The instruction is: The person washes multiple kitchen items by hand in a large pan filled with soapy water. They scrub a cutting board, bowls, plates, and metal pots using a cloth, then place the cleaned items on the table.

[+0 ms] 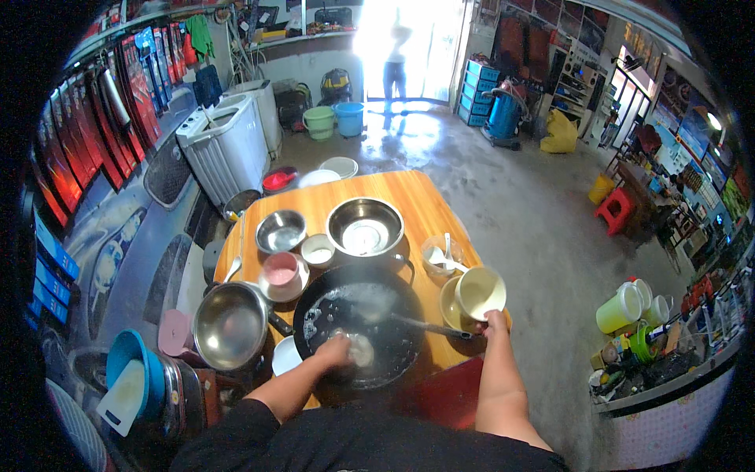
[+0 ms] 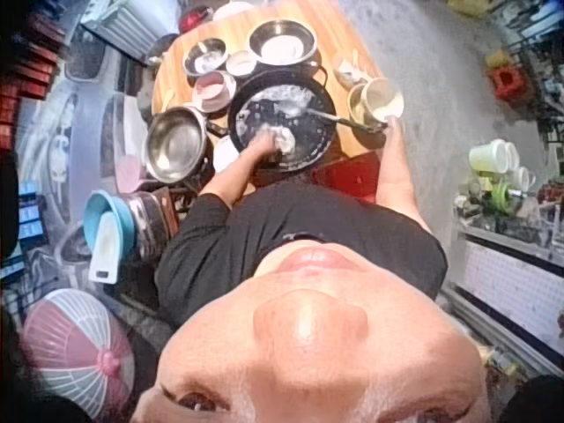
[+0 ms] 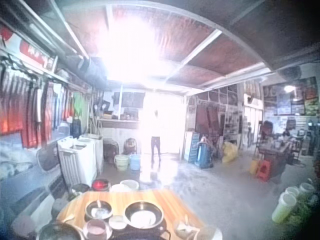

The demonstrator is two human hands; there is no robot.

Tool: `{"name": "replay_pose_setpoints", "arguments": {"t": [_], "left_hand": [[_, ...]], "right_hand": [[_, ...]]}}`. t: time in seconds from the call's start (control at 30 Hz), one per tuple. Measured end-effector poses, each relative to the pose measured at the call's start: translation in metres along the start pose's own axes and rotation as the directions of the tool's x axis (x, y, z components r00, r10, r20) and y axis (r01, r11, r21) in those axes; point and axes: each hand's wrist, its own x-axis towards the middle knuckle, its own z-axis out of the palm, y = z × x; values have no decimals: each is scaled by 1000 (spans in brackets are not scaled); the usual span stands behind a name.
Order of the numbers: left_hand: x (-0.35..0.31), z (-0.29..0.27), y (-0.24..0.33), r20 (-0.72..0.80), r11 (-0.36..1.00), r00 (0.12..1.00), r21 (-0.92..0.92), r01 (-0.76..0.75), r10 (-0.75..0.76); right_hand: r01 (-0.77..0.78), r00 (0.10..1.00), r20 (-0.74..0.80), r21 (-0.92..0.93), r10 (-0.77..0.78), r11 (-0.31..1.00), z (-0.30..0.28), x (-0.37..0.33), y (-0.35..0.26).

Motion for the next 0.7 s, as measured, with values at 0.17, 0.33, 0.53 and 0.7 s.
{"name": "replay_pose_setpoints", "arguments": {"t": [0.17, 0.33, 0.53, 0.7], "left_hand": [[3, -7, -15, -181, 928, 972, -364, 76, -151], [-14, -25, -20, -197, 456, 937, -889, -47, -289], [-45, -52, -7, -303, 301, 892, -932, -203, -337], [-52, -37, -4, -281, 512, 916, -853, -102, -285]], "right_hand": [[404, 893, 178, 91, -414, 910, 22, -75, -65], [291, 834, 504, -59, -223, 955, 78, -162, -77], [255, 724, 689, -301, 25, 919, 142, -212, 6], [541, 748, 661, -557, -58, 631, 167, -210, 65]]}}
